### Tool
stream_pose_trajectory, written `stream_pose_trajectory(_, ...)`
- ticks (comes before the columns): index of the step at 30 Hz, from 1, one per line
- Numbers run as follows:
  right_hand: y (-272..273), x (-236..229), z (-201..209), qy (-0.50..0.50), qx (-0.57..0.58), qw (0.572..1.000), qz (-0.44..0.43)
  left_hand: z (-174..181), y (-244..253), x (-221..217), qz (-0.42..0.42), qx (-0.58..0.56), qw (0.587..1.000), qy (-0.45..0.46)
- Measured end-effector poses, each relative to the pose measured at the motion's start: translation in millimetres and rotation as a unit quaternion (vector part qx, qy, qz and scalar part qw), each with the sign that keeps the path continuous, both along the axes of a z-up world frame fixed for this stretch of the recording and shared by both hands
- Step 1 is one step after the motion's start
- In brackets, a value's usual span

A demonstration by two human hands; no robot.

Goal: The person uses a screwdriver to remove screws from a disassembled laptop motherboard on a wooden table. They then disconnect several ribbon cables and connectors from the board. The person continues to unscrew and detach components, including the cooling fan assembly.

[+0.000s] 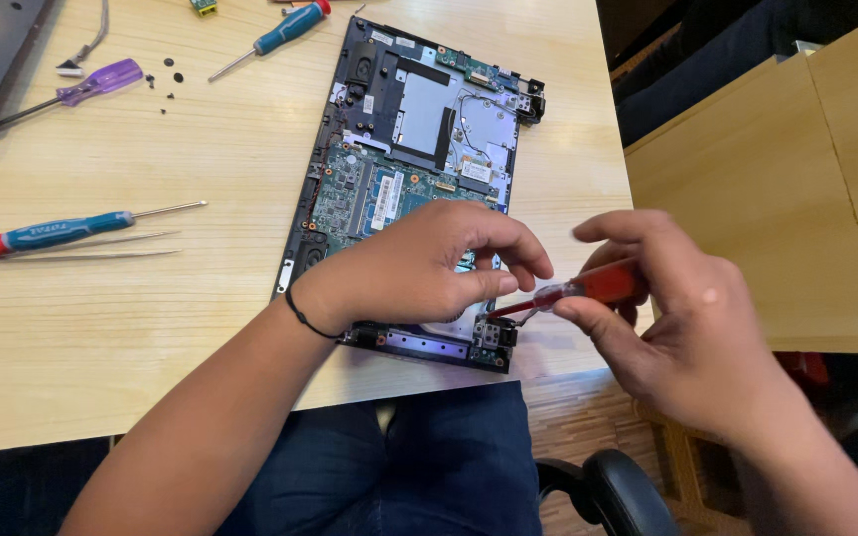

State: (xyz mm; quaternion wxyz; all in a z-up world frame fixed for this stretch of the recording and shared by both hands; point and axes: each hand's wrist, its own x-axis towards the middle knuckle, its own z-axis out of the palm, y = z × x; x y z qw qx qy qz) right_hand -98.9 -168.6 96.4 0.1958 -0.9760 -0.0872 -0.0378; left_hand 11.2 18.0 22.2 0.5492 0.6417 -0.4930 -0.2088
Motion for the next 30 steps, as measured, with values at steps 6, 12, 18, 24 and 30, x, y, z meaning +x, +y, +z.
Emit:
stream_pose_trajectory(6,18,-10,-60,-0.166,0.337,0.927,0.0,-1,-1,3,0.045,0.073,0.996,0.005)
stream_pose_trajectory(12,9,-1,-83,-0.202,0.418,0.884,-0.051,-8,-6,8,0.099,0.059,0.991,0.074)
stream_pose_trajectory(18,12,3,-86,-0.187,0.382,0.903,-0.064,-26,-13,14,0.134,-0.032,0.985,0.099)
stream_pose_trajectory(24,16,12,-86,-0.188,0.36,0.912,-0.056,-33,-15,20,0.143,-0.06,0.985,0.078)
stream_pose_trajectory(30,19,15,-78,-0.178,0.335,0.924,-0.045,-32,-15,19,0.144,-0.056,0.985,0.075)
